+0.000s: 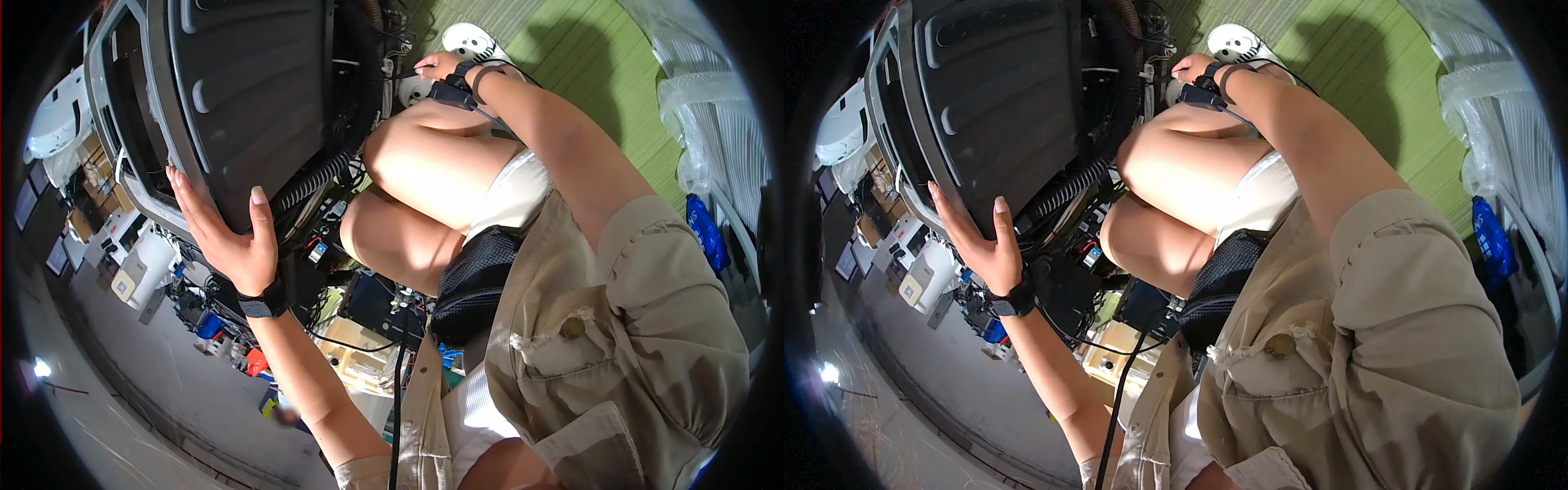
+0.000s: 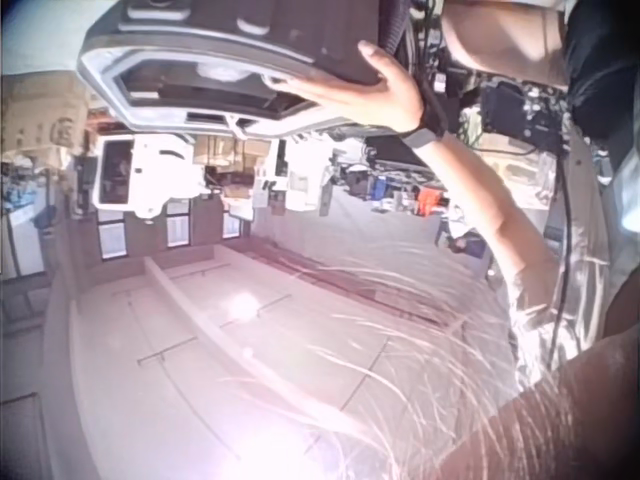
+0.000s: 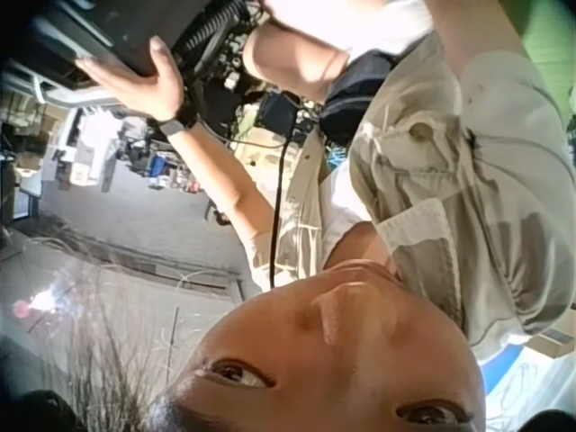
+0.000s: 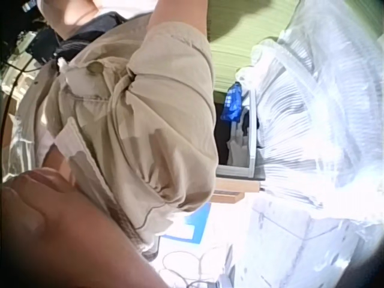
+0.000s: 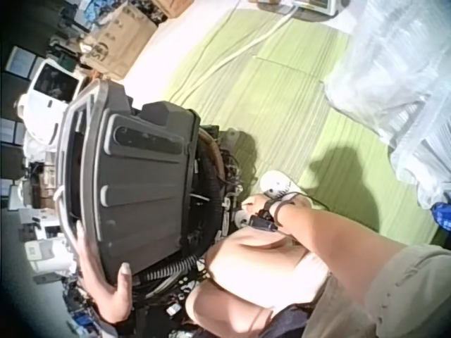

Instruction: Assembling or repairing the internal wiring and electronic components of a large piece of equipment.

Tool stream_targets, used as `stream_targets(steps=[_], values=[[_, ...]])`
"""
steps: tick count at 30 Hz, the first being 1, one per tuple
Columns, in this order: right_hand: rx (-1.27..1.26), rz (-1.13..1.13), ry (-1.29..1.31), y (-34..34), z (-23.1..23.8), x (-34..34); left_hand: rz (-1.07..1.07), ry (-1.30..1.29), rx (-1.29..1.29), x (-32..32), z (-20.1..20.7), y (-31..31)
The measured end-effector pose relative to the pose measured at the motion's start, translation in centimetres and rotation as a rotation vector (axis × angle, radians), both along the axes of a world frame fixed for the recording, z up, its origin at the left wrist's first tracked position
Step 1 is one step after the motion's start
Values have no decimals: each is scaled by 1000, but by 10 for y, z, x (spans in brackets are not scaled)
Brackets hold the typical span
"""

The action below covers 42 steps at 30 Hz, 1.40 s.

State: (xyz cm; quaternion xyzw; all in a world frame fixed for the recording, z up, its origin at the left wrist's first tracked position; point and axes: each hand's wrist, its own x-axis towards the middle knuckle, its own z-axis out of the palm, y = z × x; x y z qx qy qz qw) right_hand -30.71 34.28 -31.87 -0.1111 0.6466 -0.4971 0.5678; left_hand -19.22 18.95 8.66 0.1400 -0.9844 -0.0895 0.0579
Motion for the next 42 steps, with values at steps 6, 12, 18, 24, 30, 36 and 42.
stream_targets(steps=[6,12,18,24,30,36,42], values=[[48,-9,77,0,-1,3,-13,10,-38,0,-2,-1],[28,14,48,-1,4,3,-9,22,-38,0,-3,-3],[17,-43,61,-1,6,6,0,36,-17,1,-5,-3],[51,-73,81,-3,8,8,3,19,-50,-1,-4,-2],[46,-80,116,-1,16,6,8,-12,2,-1,-3,0],[42,-129,25,3,18,6,16,-13,-10,-1,-3,0],[120,-105,-5,2,12,9,14,-13,0,-2,-3,-1]])
